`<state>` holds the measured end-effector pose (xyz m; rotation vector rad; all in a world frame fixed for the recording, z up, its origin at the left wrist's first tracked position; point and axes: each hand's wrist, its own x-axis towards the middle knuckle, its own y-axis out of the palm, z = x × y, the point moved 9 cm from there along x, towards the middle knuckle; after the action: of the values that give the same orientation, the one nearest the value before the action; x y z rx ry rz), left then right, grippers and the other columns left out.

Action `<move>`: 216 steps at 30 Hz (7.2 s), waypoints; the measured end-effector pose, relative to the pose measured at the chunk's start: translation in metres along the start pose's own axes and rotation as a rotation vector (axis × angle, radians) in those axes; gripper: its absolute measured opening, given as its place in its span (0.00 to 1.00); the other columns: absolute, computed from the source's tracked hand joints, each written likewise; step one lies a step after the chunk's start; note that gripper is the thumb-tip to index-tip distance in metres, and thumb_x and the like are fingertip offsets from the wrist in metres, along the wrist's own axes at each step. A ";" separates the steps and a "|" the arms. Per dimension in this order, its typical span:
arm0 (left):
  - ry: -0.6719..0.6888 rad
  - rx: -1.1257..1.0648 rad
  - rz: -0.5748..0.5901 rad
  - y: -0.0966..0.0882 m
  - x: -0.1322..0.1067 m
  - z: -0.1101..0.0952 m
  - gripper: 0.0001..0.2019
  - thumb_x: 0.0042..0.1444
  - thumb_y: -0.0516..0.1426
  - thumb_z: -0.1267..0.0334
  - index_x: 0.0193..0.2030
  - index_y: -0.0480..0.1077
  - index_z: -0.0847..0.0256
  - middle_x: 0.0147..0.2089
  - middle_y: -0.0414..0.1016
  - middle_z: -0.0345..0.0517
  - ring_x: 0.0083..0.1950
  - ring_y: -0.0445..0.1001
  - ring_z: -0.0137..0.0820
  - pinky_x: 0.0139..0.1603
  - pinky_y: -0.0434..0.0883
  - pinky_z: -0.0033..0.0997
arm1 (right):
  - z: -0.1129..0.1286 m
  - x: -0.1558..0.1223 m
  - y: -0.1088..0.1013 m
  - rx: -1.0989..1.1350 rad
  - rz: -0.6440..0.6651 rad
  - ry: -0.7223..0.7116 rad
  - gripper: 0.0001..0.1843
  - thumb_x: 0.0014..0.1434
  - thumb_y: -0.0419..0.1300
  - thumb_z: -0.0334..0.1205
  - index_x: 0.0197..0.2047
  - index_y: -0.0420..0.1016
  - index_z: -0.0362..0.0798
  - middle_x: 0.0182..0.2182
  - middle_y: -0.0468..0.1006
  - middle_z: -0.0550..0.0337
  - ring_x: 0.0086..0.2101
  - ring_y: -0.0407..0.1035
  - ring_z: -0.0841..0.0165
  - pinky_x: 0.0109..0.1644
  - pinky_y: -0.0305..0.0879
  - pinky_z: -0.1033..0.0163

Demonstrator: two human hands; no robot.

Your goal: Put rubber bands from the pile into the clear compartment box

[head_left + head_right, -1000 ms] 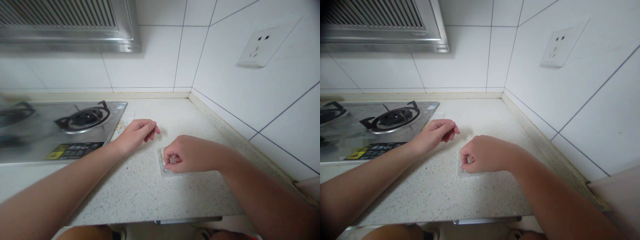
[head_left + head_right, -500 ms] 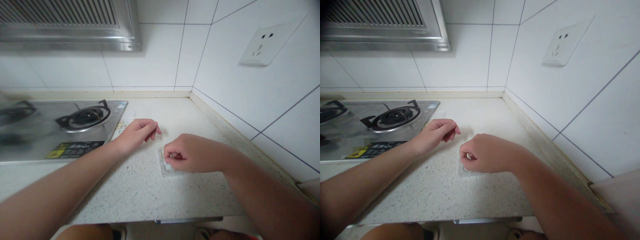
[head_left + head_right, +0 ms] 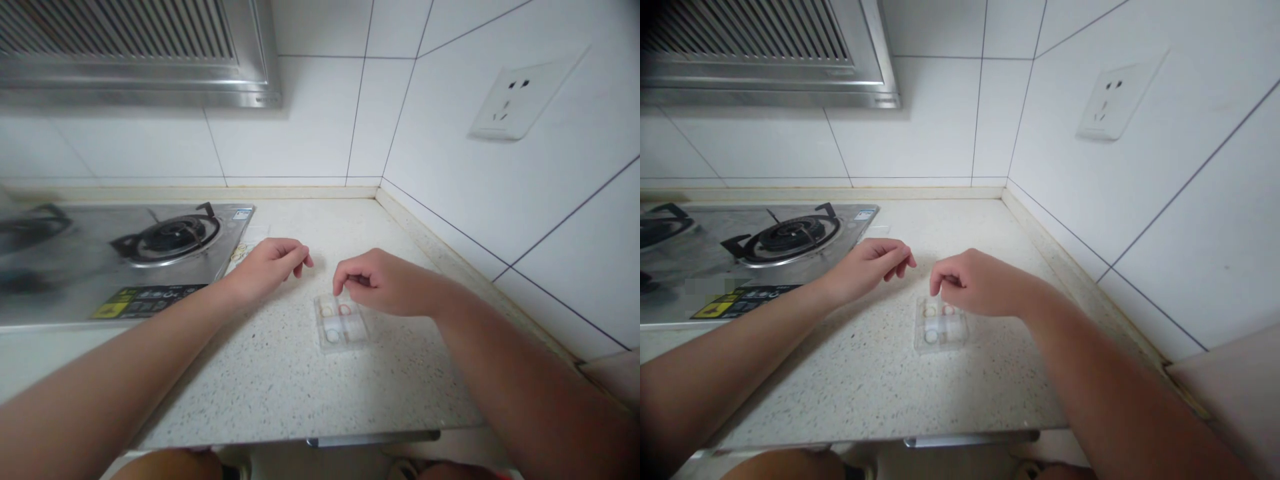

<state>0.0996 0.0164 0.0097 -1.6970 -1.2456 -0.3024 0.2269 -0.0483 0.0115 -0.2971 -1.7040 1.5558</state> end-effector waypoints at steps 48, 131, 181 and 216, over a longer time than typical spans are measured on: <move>-0.059 0.828 0.082 -0.071 0.018 0.084 0.18 0.58 0.53 0.49 0.45 0.78 0.54 0.41 0.79 0.46 0.38 0.73 0.35 0.37 0.63 0.30 | -0.054 0.003 -0.007 -0.245 -0.009 0.137 0.14 0.62 0.53 0.41 0.40 0.78 0.46 0.26 0.75 0.60 0.26 0.62 0.72 0.31 0.50 0.65; 0.178 -0.079 -0.017 0.012 -0.012 -0.028 0.09 0.59 0.58 0.59 0.40 0.73 0.62 0.33 0.74 0.42 0.33 0.67 0.26 0.32 0.63 0.25 | -0.023 0.009 -0.002 0.427 -0.183 0.003 0.12 0.60 0.61 0.46 0.35 0.75 0.44 0.22 0.66 0.65 0.25 0.58 0.75 0.27 0.53 0.68; 0.147 -0.249 0.105 0.018 -0.015 -0.030 0.07 0.61 0.57 0.62 0.37 0.71 0.64 0.33 0.73 0.42 0.35 0.68 0.26 0.36 0.63 0.26 | -0.037 0.002 -0.028 0.341 -0.363 0.032 0.13 0.61 0.58 0.46 0.36 0.76 0.44 0.22 0.68 0.63 0.24 0.60 0.74 0.25 0.54 0.67; 0.121 -0.272 0.169 0.025 -0.015 -0.028 0.10 0.60 0.59 0.58 0.37 0.72 0.65 0.29 0.67 0.39 0.30 0.61 0.24 0.30 0.58 0.25 | -0.020 0.005 -0.014 0.400 -0.240 -0.052 0.12 0.60 0.62 0.46 0.37 0.76 0.44 0.23 0.68 0.64 0.26 0.60 0.74 0.28 0.56 0.68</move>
<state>0.1225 -0.0157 -0.0001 -1.9717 -0.9989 -0.4824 0.2414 -0.0335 0.0252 0.1480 -1.3669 1.6854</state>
